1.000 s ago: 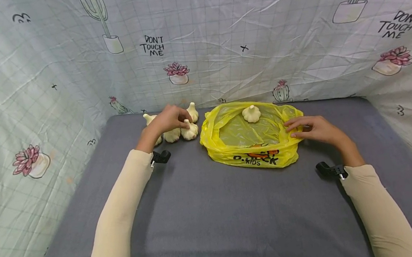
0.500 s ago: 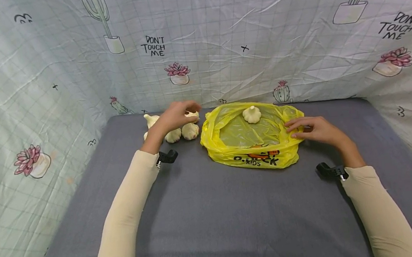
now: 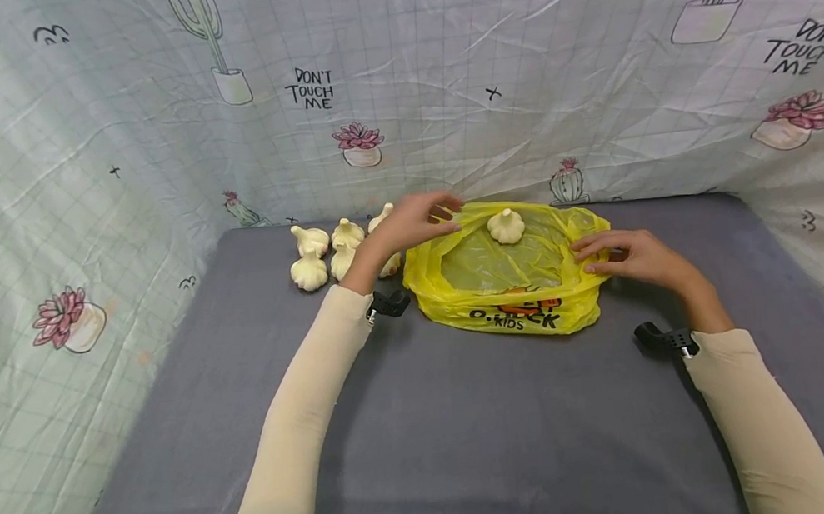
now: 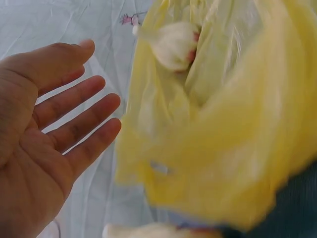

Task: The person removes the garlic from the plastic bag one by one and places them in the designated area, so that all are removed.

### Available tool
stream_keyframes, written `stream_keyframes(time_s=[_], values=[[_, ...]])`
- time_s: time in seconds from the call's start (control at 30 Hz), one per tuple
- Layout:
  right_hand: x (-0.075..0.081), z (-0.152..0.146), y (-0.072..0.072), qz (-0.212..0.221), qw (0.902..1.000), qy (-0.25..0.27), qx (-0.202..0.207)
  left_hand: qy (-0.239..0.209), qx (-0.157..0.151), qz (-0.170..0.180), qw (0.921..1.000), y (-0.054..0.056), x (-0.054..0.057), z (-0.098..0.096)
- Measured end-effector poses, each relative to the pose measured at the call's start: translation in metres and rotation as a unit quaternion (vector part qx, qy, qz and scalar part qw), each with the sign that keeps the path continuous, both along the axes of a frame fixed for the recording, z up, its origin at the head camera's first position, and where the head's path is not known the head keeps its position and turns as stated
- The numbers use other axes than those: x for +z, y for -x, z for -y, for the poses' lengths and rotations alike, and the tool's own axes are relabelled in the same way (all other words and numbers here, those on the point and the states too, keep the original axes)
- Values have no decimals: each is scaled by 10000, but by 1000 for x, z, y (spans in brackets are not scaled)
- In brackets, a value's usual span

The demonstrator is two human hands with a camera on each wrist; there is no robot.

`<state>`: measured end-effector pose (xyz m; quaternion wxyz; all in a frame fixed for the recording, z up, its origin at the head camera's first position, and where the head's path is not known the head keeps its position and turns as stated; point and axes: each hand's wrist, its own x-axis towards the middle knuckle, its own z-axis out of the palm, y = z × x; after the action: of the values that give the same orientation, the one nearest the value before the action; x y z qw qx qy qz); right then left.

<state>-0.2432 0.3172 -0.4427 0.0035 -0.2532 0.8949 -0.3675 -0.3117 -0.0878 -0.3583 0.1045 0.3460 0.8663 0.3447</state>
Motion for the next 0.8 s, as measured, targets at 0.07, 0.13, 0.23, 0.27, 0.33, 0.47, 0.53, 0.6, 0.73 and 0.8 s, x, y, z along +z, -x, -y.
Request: stream_keyframes(time_s=[0.07, 0.13, 0.23, 0.27, 0.33, 0.47, 0.53, 0.6, 0.73, 0.8], values=[[0, 0, 1, -27, 10000, -80, 19, -67, -37, 37, 10000, 3, -2, -9], [2, 0, 2, -20, 9999, -134, 86, -157, -89, 105, 9998, 6, -5, -16], [5, 1, 4, -15, 9996, -143, 241, -296, -127, 185, 9993, 12, -10, -28], [6, 1, 5, -6, 9995, -136, 278, -352, -142, 224, 9990, 14, -12, -32], [7, 2, 6, 52, 9995, -81, 297, -408, -171, 264, 9987, 18, -17, -39], [9, 0, 10, 84, 9991, -143, 380, -457, -292, 400, 9977, 25, -26, -55], [10, -1, 12, 88, 9985, -179, 510, -530, -357, 506, 9967, 27, -29, -61], [10, -2, 14, 68, 9977, -218, 635, -612, -407, 595, 9955, 29, -31, -67], [10, -2, 15, 39, 9969, -203, 764, -597, -437, 551, 9957, 32, -34, -78], [11, -2, 15, 68, 9968, -159, 787, -478, -364, 459, 9971, 34, -36, -81]])
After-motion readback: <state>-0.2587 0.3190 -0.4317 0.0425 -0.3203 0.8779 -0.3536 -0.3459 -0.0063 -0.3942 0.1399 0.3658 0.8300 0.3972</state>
